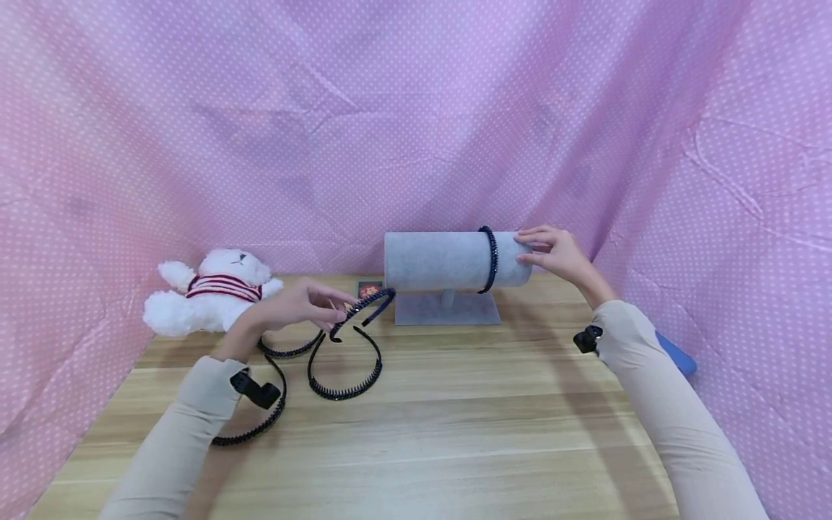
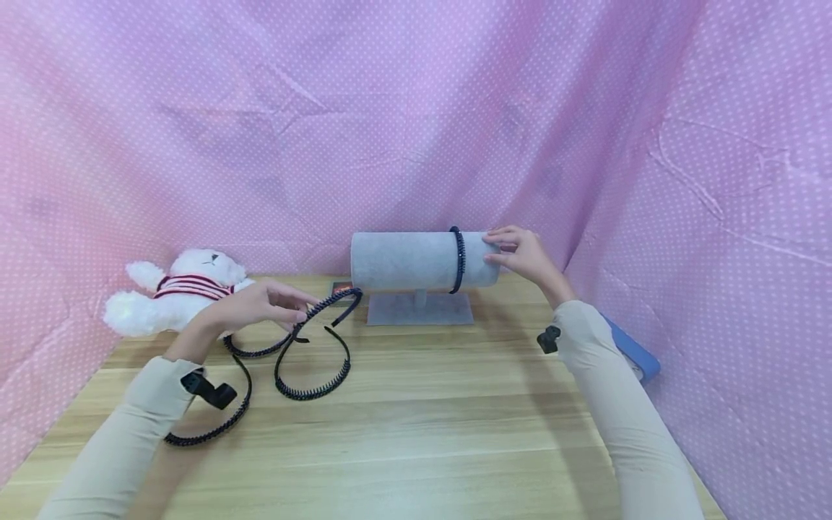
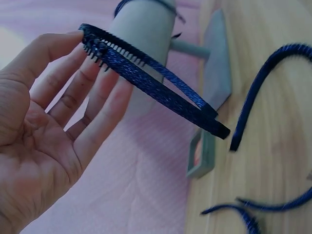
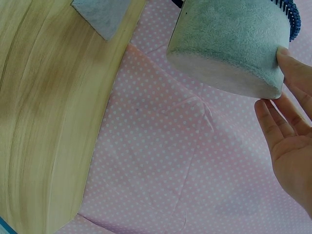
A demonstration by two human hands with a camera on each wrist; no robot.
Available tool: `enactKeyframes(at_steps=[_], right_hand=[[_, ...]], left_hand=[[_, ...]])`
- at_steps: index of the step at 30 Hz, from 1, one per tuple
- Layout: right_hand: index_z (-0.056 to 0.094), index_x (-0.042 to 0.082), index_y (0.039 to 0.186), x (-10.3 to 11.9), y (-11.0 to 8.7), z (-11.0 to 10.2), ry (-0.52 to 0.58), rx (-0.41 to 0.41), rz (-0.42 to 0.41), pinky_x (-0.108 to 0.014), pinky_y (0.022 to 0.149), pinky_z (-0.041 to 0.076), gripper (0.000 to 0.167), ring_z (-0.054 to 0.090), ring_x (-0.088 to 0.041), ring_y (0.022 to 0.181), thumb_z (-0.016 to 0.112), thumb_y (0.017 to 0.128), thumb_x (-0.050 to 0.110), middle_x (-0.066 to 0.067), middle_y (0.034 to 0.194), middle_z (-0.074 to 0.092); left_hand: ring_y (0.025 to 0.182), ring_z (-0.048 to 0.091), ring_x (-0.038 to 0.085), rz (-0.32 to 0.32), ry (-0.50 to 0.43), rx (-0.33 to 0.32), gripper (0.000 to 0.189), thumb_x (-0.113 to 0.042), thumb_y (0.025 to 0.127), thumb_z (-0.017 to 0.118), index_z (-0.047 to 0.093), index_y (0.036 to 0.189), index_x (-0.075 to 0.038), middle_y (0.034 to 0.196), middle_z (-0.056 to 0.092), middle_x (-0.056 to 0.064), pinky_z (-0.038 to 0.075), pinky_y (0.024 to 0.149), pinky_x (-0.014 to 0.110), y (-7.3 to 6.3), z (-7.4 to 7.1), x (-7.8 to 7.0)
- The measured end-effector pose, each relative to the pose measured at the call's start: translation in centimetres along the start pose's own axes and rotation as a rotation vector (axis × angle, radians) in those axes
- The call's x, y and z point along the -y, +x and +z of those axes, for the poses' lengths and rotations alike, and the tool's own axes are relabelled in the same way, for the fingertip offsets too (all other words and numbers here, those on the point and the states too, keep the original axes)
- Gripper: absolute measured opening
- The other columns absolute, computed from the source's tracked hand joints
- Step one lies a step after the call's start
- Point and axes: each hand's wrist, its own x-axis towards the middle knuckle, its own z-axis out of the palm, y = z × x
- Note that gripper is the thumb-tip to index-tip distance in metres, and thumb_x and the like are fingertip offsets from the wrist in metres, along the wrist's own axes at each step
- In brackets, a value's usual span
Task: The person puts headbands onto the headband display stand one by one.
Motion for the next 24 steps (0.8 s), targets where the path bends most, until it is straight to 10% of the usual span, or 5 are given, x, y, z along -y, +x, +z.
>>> enactKeyframes(at_steps=[17, 24], right_hand=[[0.062, -0.015, 0.127, -0.4, -0.1, -0.1, 0.019, 0.003, -0.006, -0.054, 0.107, 0.047, 0.04, 0.054, -0.046, 0.128, 0.074, 0.09, -0.003, -0.033, 0.135, 0.058], [0.063, -0.015, 0.127, -0.3, -0.2, 0.0, 0.003, 0.005, -0.019, -0.052, 0.106, 0.047, 0.041, 0.055, -0.047, 0.127, 0.074, 0.089, -0.003, -0.033, 0.136, 0.058]], left_hand=[[0.094, 0.072, 0.012, -0.017, 0.021, -0.233, 0.044, -0.011, 0.099, 0.064, 0.057, 0.139, 0.007, 0.115, 0.067, 0.014, 0.063, 0.084, 0.035, -1.9, -3.9, 0.0], [0.105, 0.068, 0.003, 0.01, -0.056, -0.342, 0.049, -0.016, 0.101, 0.065, 0.054, 0.142, 0.006, 0.147, 0.053, 0.027, 0.062, 0.088, 0.034, -0.9, -3.3, -0.1]])
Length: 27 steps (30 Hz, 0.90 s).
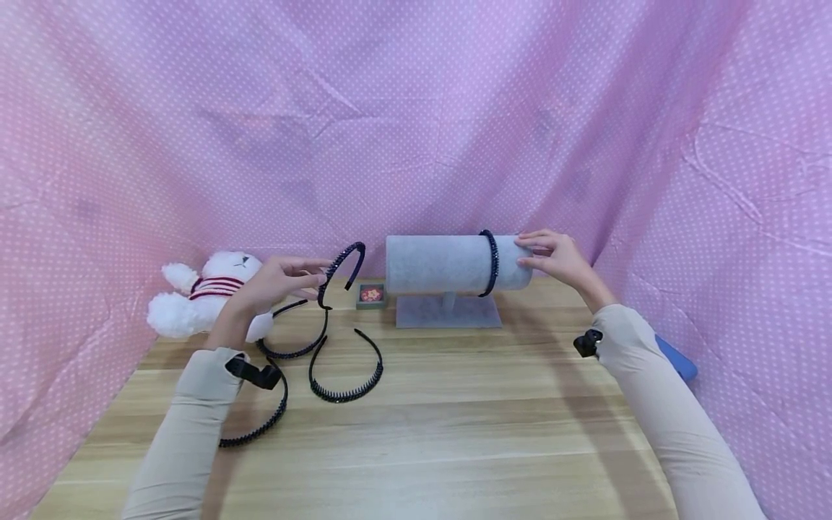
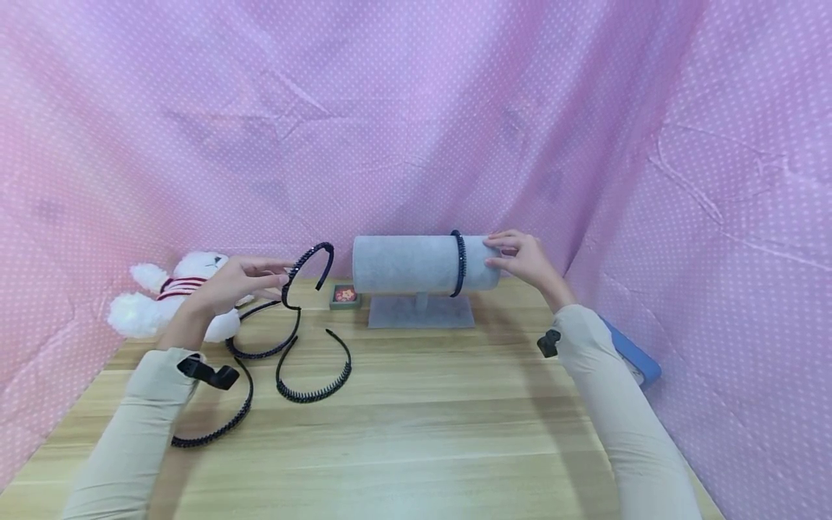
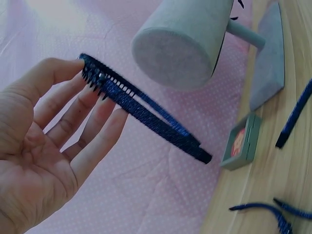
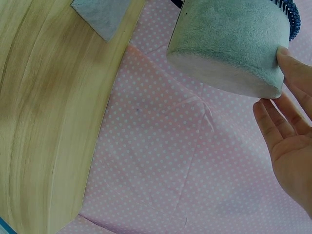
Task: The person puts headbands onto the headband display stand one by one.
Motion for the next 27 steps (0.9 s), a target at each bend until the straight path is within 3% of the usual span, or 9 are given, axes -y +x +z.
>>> enactKeyframes(at_steps=[4, 10, 19, 27], right_hand=[[0.062, -0.014, 0.128, -0.2, 0.0, 0.1, 0.004, 0.004, 0.0, -0.053, 0.107, 0.047, 0.041, 0.054, -0.046, 0.128, 0.074, 0.09, -0.003, -0.033, 0.136, 0.058], [0.062, -0.015, 0.127, -0.2, 0.1, 0.1, 0.014, 0.009, -0.013, -0.057, 0.108, 0.046, 0.041, 0.054, -0.047, 0.128, 0.073, 0.09, -0.004, -0.034, 0.136, 0.057], [0.062, -0.014, 0.127, -0.1, 0.0, 0.1, 0.018, 0.006, -0.008, -0.058, 0.109, 0.046, 0.04, 0.053, -0.047, 0.128, 0.073, 0.09, -0.003, -0.033, 0.136, 0.057], [0.063, -0.013, 0.128, -0.1, 0.0, 0.1, 0.008, 0.0, -0.001, -0.057, 0.108, 0.045, 0.041, 0.055, -0.044, 0.128, 0.074, 0.09, -0.003, -0.032, 0.137, 0.058]], left_hand=[[0.106, 0.067, 0.003, -0.006, -0.043, -0.061, 0.05, -0.019, 0.1, 0.066, 0.054, 0.143, 0.004, 0.144, 0.057, 0.02, 0.062, 0.088, 0.032, 0.7, 1.0, 0.1], [0.1, 0.066, 0.008, 0.033, -0.129, -0.151, 0.047, -0.014, 0.101, 0.064, 0.054, 0.143, 0.005, 0.113, 0.064, -0.001, 0.062, 0.087, 0.032, 1.8, 2.8, 0.0], [0.097, 0.067, 0.008, 0.051, -0.226, -0.201, 0.046, -0.011, 0.099, 0.066, 0.056, 0.142, 0.003, 0.108, 0.063, 0.0, 0.062, 0.086, 0.035, 3.5, 5.6, -1.0], [0.09, 0.07, 0.008, 0.043, -0.231, -0.218, 0.047, -0.013, 0.099, 0.067, 0.057, 0.142, 0.0, 0.107, 0.065, -0.003, 0.061, 0.089, 0.038, 5.0, 7.2, -1.4]])
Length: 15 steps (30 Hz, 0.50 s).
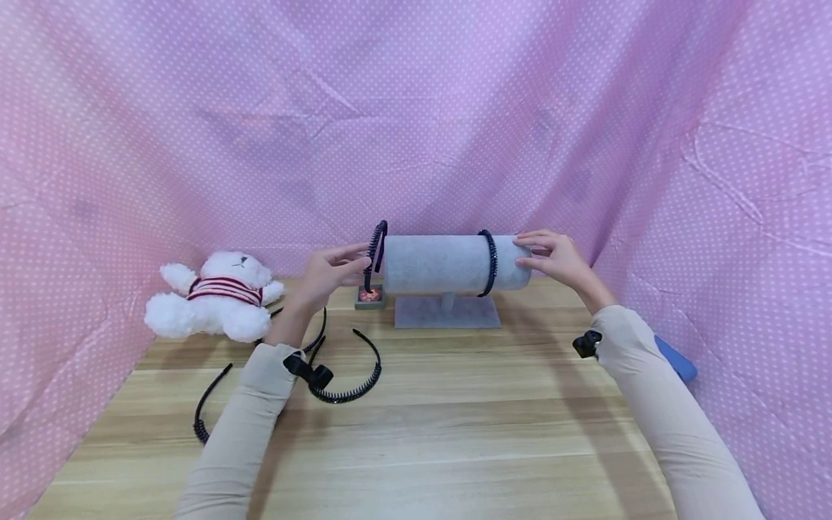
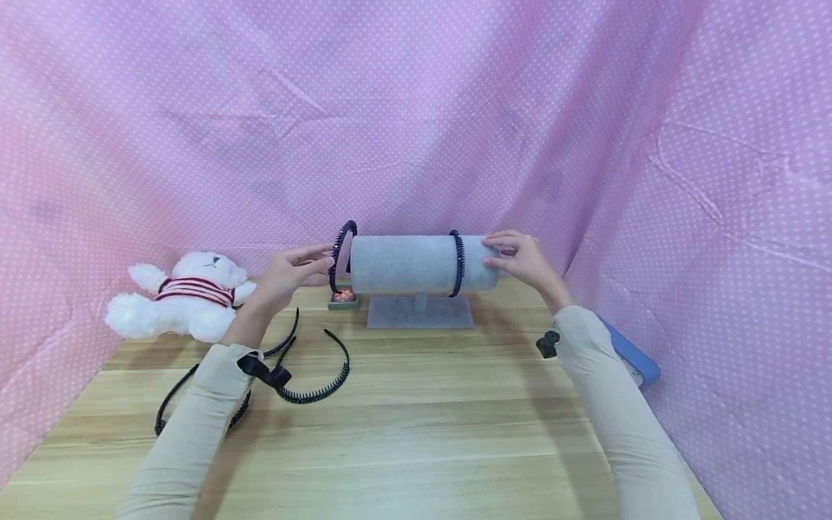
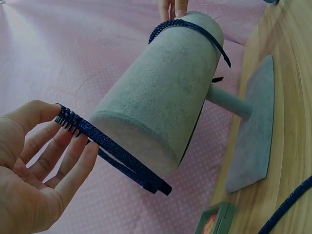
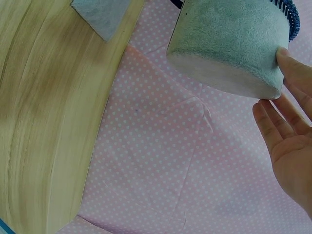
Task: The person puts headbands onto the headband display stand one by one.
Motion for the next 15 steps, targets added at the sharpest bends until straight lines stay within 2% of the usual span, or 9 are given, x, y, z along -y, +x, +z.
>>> enactKeyframes(at_steps=[4, 7, 15], right_hand=[[0.063, -0.013, 0.127, 0.03, -0.01, 0.05, -0.009, -0.005, -0.002, -0.053, 0.107, 0.047, 0.041, 0.055, -0.044, 0.128, 0.074, 0.09, -0.003, -0.031, 0.136, 0.058], [0.063, -0.014, 0.127, -0.02, -0.02, 0.07, -0.006, -0.008, -0.005, -0.054, 0.107, 0.047, 0.04, 0.055, -0.044, 0.127, 0.074, 0.089, -0.003, -0.032, 0.136, 0.058], [0.063, -0.015, 0.126, -0.3, 0.04, 0.05, 0.02, -0.014, -0.023, -0.059, 0.107, 0.046, 0.04, 0.054, -0.047, 0.127, 0.074, 0.088, -0.005, -0.034, 0.135, 0.058]], left_hand=[[0.083, 0.071, 0.009, -0.01, 0.005, -0.006, 0.046, -0.013, 0.099, 0.067, 0.058, 0.142, -0.001, 0.105, 0.066, -0.001, 0.061, 0.091, 0.042, 0.44, 0.48, 0.17], [0.084, 0.071, 0.01, -0.015, 0.008, 0.005, 0.045, -0.012, 0.099, 0.067, 0.058, 0.142, -0.002, 0.105, 0.066, 0.001, 0.06, 0.092, 0.045, 0.63, 0.68, 0.24], [0.09, 0.071, 0.011, -0.04, 0.015, 0.033, 0.045, -0.013, 0.098, 0.068, 0.06, 0.141, -0.003, 0.109, 0.065, 0.002, 0.063, 0.083, 0.031, 0.9, 0.58, 0.77]])
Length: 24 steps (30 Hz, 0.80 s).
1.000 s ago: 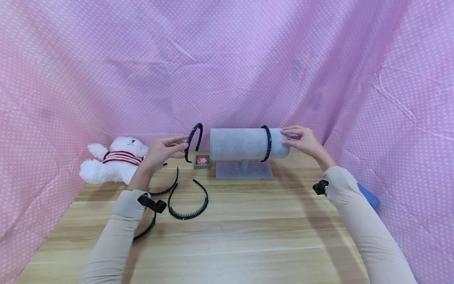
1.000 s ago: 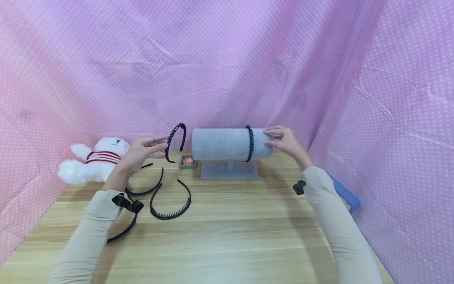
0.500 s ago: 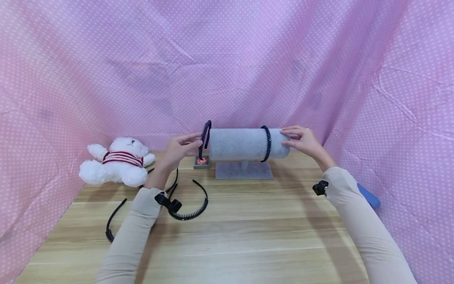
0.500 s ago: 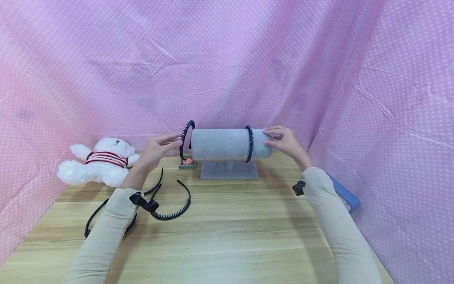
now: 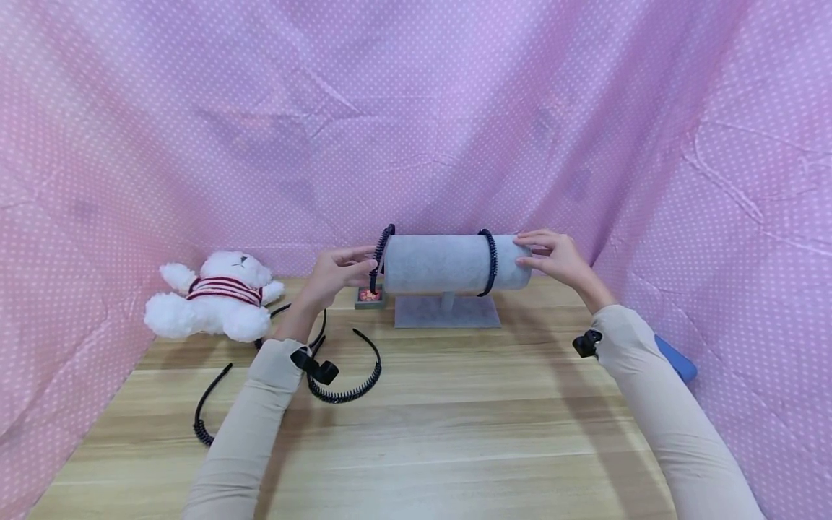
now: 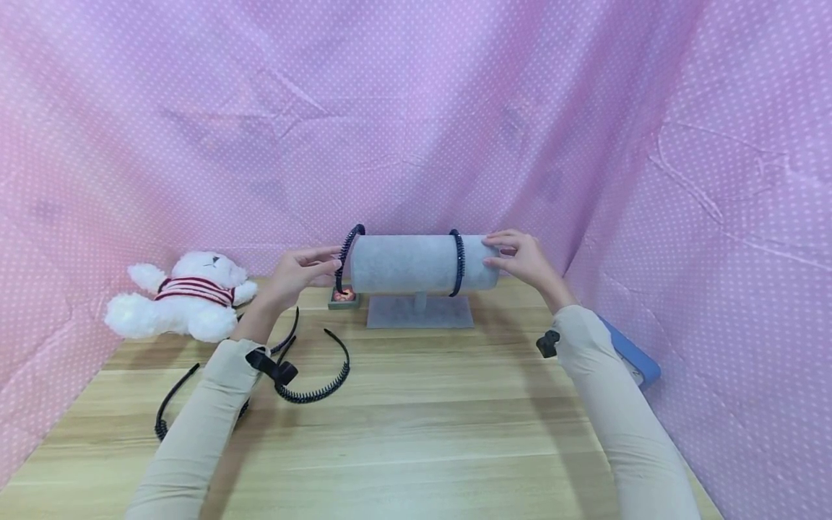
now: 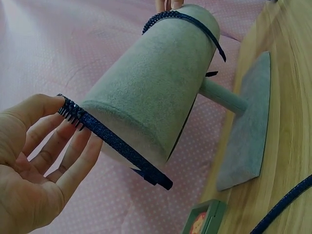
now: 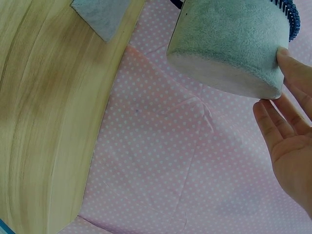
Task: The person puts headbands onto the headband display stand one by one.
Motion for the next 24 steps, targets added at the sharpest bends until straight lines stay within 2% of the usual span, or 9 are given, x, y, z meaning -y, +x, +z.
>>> enactKeyframes(at_steps=[12, 24], right_hand=[[0.064, -0.014, 0.126, 0.0, 0.1, 0.0, -0.01, 0.004, 0.009, -0.058, 0.107, 0.046, 0.04, 0.055, -0.045, 0.127, 0.074, 0.089, -0.003, -0.032, 0.135, 0.059], [0.063, -0.015, 0.126, 0.1, 0.0, -0.1, -0.003, 0.008, 0.016, -0.058, 0.108, 0.046, 0.04, 0.054, -0.046, 0.128, 0.074, 0.089, -0.004, -0.033, 0.135, 0.058]], left_hand=[[0.092, 0.07, 0.011, 0.004, -0.015, 0.012, 0.043, -0.013, 0.097, 0.069, 0.062, 0.138, -0.002, 0.109, 0.067, 0.001, 0.063, 0.084, 0.032, 0.1, 0.4, 0.6], [0.093, 0.071, 0.014, -0.016, -0.009, -0.005, 0.043, -0.016, 0.097, 0.071, 0.063, 0.137, -0.004, 0.108, 0.067, 0.004, 0.059, 0.094, 0.048, -0.1, 1.2, 0.5]])
